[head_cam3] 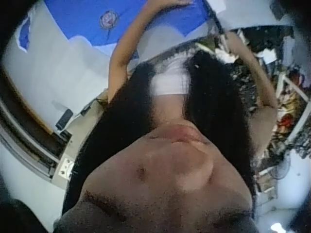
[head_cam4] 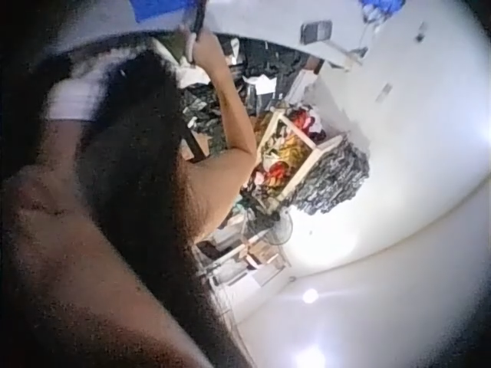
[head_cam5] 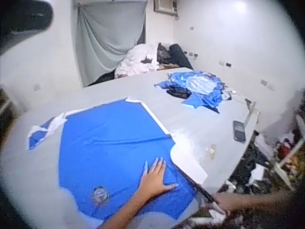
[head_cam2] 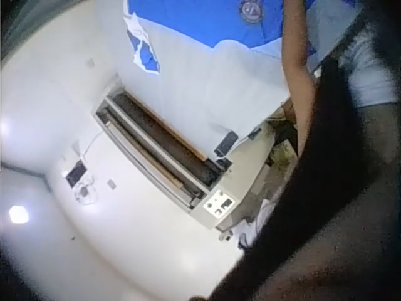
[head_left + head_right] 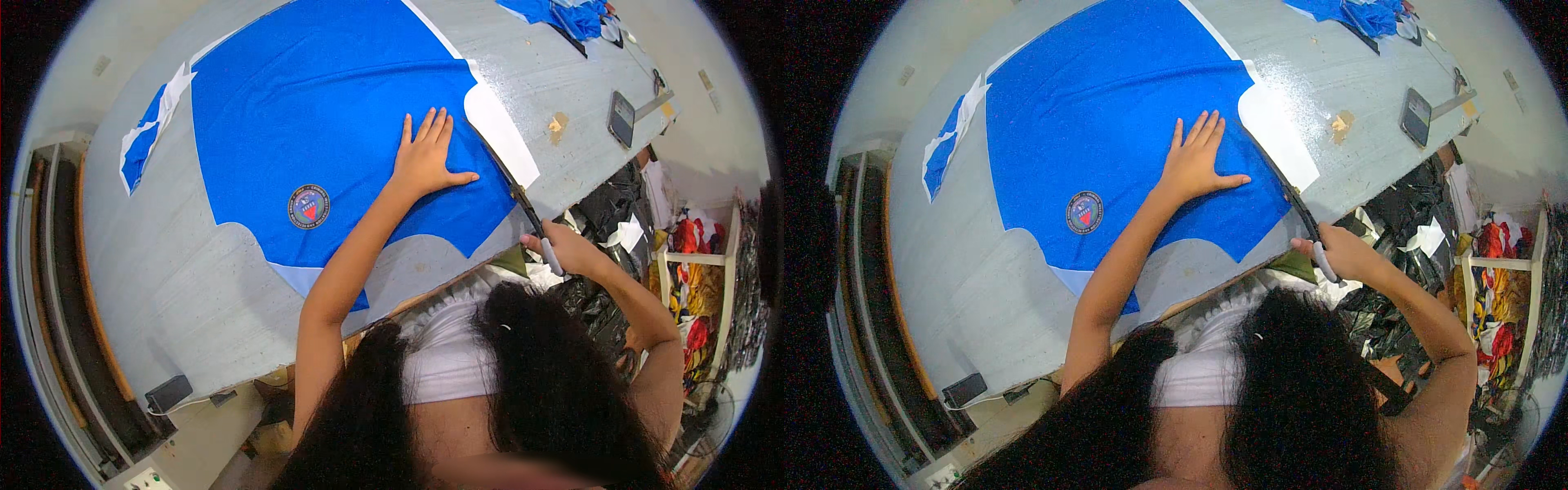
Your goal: Cutting blue fabric pieces with patterns using tailor scissors.
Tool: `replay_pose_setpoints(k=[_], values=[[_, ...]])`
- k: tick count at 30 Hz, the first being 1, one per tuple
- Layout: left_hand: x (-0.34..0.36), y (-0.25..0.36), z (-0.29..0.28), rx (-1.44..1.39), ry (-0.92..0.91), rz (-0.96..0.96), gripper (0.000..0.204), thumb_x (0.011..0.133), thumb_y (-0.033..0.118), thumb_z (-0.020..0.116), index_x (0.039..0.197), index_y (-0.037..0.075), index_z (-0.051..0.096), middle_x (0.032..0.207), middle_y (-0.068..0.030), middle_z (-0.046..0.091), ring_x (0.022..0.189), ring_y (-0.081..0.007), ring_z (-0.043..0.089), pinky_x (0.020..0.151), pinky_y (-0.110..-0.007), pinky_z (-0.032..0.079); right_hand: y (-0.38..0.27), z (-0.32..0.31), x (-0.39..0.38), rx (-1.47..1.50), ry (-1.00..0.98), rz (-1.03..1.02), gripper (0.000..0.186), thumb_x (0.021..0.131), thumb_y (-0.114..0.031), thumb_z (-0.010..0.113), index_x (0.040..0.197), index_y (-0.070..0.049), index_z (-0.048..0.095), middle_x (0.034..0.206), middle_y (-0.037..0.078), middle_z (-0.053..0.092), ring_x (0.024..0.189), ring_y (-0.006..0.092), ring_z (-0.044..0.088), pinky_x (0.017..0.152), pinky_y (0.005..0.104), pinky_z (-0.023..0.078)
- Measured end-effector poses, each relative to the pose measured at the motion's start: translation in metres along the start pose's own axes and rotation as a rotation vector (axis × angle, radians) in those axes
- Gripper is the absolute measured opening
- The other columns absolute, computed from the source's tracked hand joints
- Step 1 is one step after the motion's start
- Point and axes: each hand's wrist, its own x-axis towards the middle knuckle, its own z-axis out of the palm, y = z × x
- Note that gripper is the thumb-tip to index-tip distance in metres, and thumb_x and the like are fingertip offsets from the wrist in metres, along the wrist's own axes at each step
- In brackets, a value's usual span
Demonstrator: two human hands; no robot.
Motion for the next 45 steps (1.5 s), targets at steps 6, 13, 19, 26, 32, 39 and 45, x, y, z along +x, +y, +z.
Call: replay_pose_setpoints(k=[6, 13, 19, 26, 32, 39, 45], values=[[-0.001, 0.001, 0.0, 0.017, -0.006, -0.002, 0.107, 0.059, 0.074, 0.054, 0.131, -0.004, 0.034, 0.139, -0.017, 0.03, 0.133, -0.0265, 0.021, 0.105, -0.055, 0.006, -0.003, 0.005, 0.0, 0.039, 0.0, -0.036, 0.065, 0.086, -0.054, 0.042, 0.08, 0.009, 0.051, 0.07, 0.027, 0.056, 0.07, 0.0382, 0.058, 0.064, 0.0423, 0.044], [0.0, 0.001, 0.0, 0.01, -0.033, -0.014, 0.109, 0.059, 0.075, 0.053, 0.132, -0.004, 0.032, 0.14, -0.017, 0.028, 0.133, -0.0267, 0.019, 0.105, -0.056, 0.005, -0.005, 0.009, -0.001, 0.043, -0.018, 0.031, 0.06, 0.087, -0.053, 0.042, 0.08, 0.006, 0.049, 0.061, 0.019, 0.055, 0.057, 0.029, 0.059, 0.055, 0.0367, 0.045], [0.003, -0.007, -0.01, 0.049, 0.014, -0.037, 0.1, 0.063, 0.073, 0.051, 0.131, 0.001, 0.037, 0.14, -0.0167, 0.028, 0.133, -0.0307, 0.018, 0.102, -0.062, 0.004, -0.017, -0.011, 0.005, 0.414, -0.274, 0.087, 0.065, 0.085, -0.06, 0.042, 0.087, 0.005, 0.053, 0.062, 0.011, 0.056, 0.053, 0.0171, 0.057, 0.049, 0.0295, 0.045], [0.002, -0.038, -0.019, 0.108, 0.04, -0.064, 0.082, 0.066, 0.071, 0.051, 0.129, 0.019, 0.044, 0.141, -0.0144, 0.028, 0.133, -0.0313, 0.019, 0.1, -0.065, 0.004, -0.04, -0.015, 0.026, 0.329, -0.153, 0.003, 0.069, 0.088, -0.058, 0.036, 0.057, 0.001, 0.052, 0.05, 0.008, 0.051, 0.045, 0.0136, 0.052, 0.047, 0.0289, 0.043], [0.003, -0.041, -0.018, 0.069, -0.004, -0.091, 0.086, 0.063, 0.073, 0.052, 0.13, 0.02, 0.043, 0.142, -0.0137, 0.028, 0.133, -0.0309, 0.019, 0.099, -0.066, 0.002, -0.049, -0.02, 0.035, 0.23, -0.178, 0.011, 0.06, 0.087, -0.057, 0.042, 0.075, 0.002, 0.048, 0.059, 0.007, 0.049, 0.048, 0.0152, 0.052, 0.046, 0.0295, 0.042], [0.004, -0.041, -0.019, 0.076, -0.013, -0.095, 0.088, 0.062, 0.075, 0.051, 0.131, 0.021, 0.043, 0.142, -0.0131, 0.028, 0.133, -0.0305, 0.02, 0.099, -0.066, 0.002, -0.051, -0.018, 0.041, 0.119, -0.199, 0.092, 0.064, 0.085, -0.058, 0.043, 0.083, 0.005, 0.052, 0.064, 0.011, 0.052, 0.049, 0.017, 0.054, 0.047, 0.0301, 0.043], [0.004, -0.039, -0.02, 0.089, -0.03, -0.11, 0.089, 0.062, 0.075, 0.051, 0.132, 0.021, 0.041, 0.142, -0.012, 0.027, 0.134, -0.0304, 0.018, 0.097, -0.068, 0.001, -0.044, -0.006, 0.043, 0.27, -0.056, 0.103, 0.065, 0.084, -0.06, 0.044, 0.085, 0.005, 0.05, 0.062, 0.009, 0.052, 0.048, 0.0166, 0.054, 0.046, 0.0285, 0.044]])
